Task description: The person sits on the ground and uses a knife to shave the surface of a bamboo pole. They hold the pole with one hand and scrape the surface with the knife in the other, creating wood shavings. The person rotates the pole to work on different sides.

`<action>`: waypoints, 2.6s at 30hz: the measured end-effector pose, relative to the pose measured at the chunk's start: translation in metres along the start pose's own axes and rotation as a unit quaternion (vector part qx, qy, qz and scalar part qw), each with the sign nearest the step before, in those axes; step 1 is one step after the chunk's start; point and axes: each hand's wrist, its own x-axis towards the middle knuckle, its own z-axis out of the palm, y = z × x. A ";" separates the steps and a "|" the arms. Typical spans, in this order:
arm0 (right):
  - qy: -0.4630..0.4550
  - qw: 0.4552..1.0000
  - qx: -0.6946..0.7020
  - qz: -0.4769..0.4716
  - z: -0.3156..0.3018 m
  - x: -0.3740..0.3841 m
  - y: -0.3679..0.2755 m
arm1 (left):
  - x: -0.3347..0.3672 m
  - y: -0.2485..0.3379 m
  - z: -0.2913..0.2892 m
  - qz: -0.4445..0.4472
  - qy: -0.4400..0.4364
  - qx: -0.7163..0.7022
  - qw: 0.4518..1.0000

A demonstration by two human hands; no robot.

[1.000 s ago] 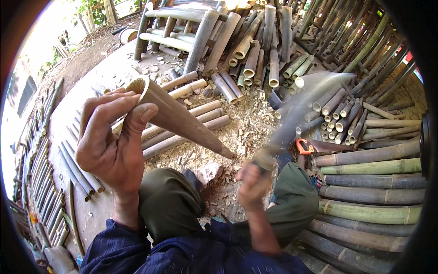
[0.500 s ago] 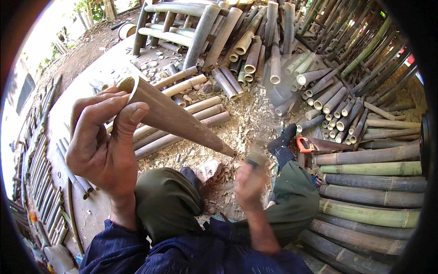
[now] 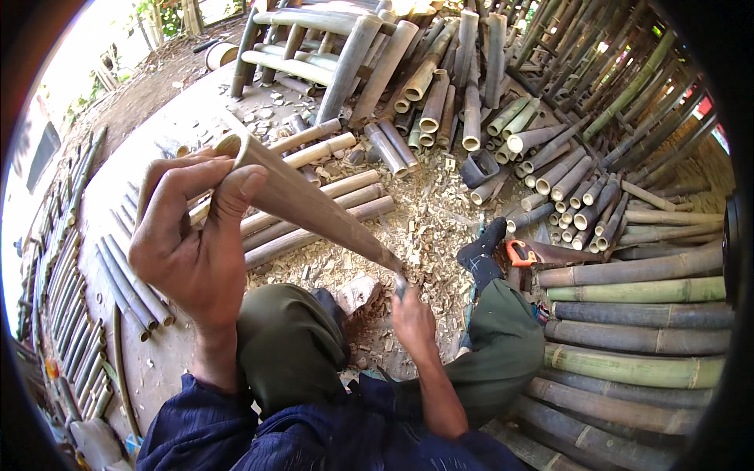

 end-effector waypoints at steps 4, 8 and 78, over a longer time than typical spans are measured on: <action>0.049 0.998 0.011 0.048 0.036 -0.040 0.111 | -0.023 -0.022 -0.018 -0.011 -0.009 0.050 0.999; -0.031 0.902 0.427 0.063 -0.024 -0.042 0.054 | -0.032 -0.100 -0.036 -0.156 0.069 0.117 0.978; -0.098 0.991 -0.013 -0.085 0.261 0.116 0.080 | -0.280 -0.419 -0.002 -0.505 0.130 -0.336 0.784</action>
